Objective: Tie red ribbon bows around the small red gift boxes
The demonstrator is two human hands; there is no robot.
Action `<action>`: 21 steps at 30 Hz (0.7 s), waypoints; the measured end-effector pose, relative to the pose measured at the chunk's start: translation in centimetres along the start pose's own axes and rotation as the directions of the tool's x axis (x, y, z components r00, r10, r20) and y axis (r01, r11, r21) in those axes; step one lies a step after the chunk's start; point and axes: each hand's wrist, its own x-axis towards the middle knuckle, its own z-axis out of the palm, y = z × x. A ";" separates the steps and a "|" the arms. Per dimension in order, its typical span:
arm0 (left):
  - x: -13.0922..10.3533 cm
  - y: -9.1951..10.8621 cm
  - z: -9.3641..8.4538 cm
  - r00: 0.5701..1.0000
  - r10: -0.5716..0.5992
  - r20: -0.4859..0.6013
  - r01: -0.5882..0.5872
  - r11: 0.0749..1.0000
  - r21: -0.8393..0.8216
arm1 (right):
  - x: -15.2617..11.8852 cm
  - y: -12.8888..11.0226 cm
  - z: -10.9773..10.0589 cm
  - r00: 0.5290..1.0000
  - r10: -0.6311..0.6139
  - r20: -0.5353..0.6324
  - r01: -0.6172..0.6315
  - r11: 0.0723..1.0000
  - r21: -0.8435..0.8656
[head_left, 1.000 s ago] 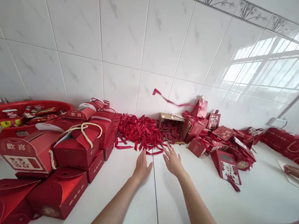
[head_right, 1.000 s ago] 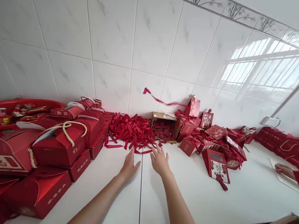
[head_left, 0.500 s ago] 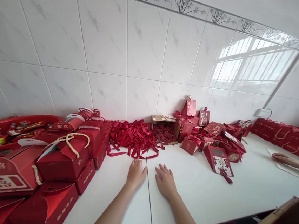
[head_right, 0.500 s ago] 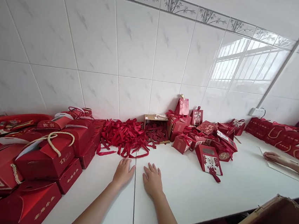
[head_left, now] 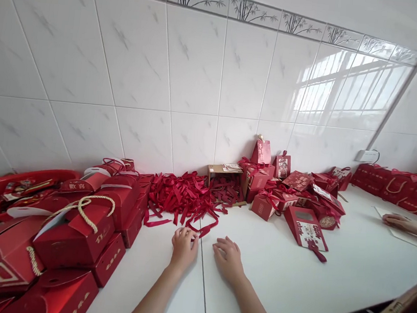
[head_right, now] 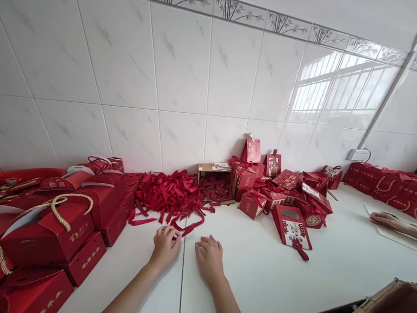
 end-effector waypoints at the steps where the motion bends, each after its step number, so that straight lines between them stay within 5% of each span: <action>1: -0.1 0.4 -0.3 0.999 0.039 0.009 -0.038 0.999 -0.026 | 0.0 -0.1 0.0 1.000 -0.007 -0.010 0.007 0.999 0.035; 8: -1.5 3.2 -0.4 0.942 0.289 0.171 -0.250 0.944 -0.216 | 0.1 -0.7 -0.2 0.997 -0.030 -0.071 0.055 0.922 0.384; 21: -1.2 2.5 -0.9 0.961 0.261 0.090 -0.232 0.940 -0.249 | 0.4 0.3 -0.3 0.944 0.300 -0.138 -0.138 0.740 0.658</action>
